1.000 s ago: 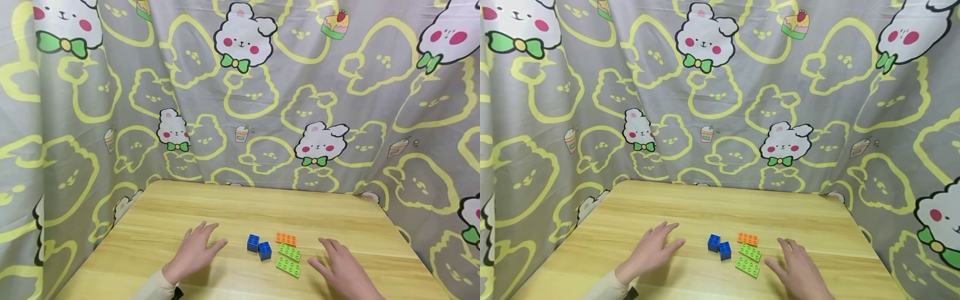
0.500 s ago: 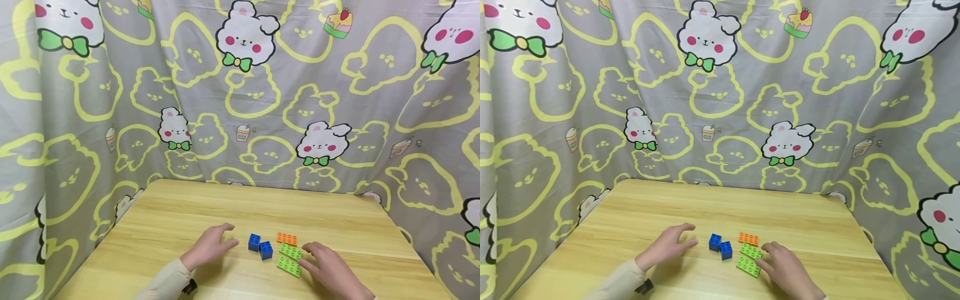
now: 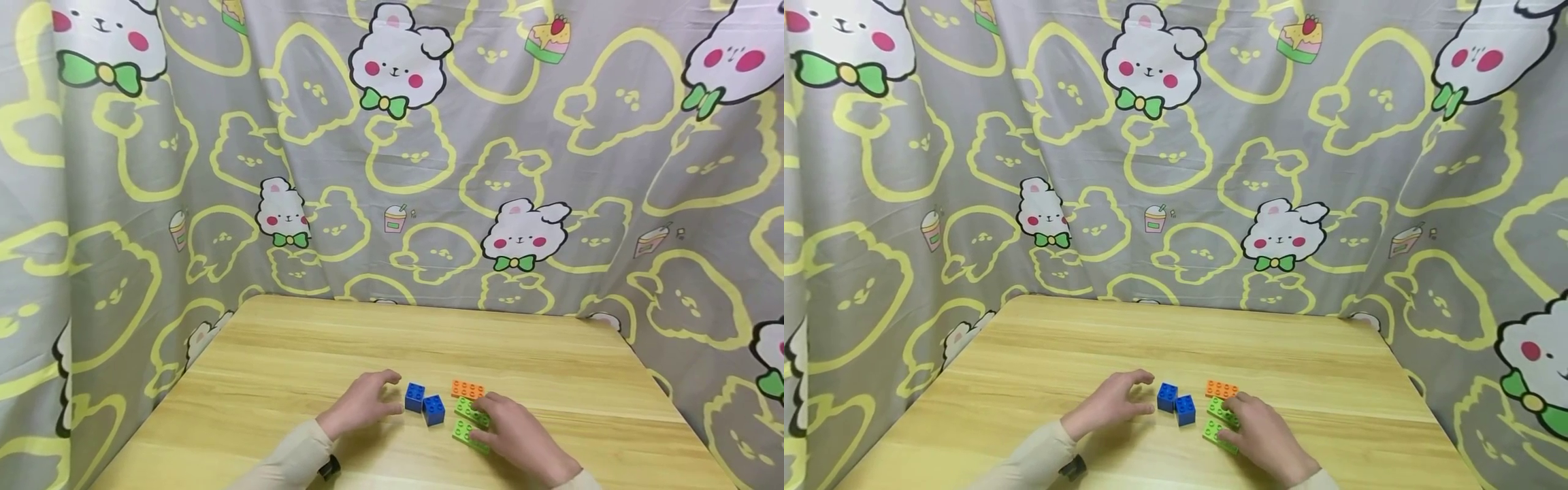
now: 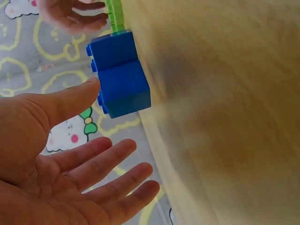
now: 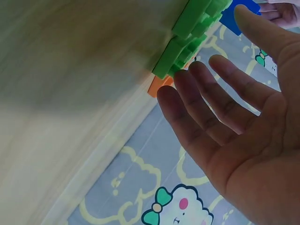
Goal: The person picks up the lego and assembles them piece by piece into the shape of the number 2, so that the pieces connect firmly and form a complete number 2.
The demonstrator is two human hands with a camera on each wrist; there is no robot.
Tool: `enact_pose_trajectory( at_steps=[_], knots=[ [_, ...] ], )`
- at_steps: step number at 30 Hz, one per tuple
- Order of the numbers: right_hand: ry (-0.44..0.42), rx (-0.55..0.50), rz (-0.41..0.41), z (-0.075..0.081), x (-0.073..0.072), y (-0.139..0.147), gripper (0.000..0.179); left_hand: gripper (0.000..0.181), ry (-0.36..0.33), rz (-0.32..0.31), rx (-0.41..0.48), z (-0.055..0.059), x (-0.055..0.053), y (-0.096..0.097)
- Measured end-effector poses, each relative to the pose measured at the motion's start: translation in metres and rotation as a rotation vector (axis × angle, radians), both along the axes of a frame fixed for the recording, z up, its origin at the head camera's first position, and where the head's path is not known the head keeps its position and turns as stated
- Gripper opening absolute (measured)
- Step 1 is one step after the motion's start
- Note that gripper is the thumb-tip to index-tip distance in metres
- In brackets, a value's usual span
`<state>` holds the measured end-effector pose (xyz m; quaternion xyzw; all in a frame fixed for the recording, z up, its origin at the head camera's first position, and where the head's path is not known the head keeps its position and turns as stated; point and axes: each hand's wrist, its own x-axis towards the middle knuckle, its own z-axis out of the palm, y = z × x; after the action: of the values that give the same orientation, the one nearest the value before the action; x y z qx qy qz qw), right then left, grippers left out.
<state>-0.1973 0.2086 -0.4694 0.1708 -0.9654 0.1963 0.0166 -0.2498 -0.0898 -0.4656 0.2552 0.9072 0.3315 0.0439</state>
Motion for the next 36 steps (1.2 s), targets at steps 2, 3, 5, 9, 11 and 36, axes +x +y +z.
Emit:
enact_pose_trajectory(
  at_steps=[2, 3, 5, 9, 11, 36],
  knots=[
    [0.025, 0.025, 0.017, -0.002, 0.000, -0.001, 0.043, 0.054, 0.003, -0.010, 0.001, 0.000, 0.000, 0.002],
    [0.039, 0.035, 0.025, -0.003, 0.000, -0.001, 0.042, 0.053, 0.002, -0.013, 0.004, 0.000, 0.000, 0.003],
    [0.062, 0.053, 0.034, -0.005, 0.000, -0.002, 0.040, 0.053, 0.001, -0.021, 0.007, 0.000, 0.000, 0.005],
    [0.084, 0.068, 0.037, -0.008, 0.001, -0.002, 0.035, 0.052, -0.003, -0.029, 0.008, -0.001, -0.001, 0.007],
    [0.083, 0.070, 0.035, -0.009, 0.001, -0.002, 0.034, 0.051, -0.009, -0.031, 0.005, -0.002, -0.001, 0.008],
    [-0.031, 0.040, 0.096, -0.008, 0.006, 0.000, 0.031, 0.034, 0.012, -0.020, -0.036, -0.006, -0.005, 0.014]
  ],
)
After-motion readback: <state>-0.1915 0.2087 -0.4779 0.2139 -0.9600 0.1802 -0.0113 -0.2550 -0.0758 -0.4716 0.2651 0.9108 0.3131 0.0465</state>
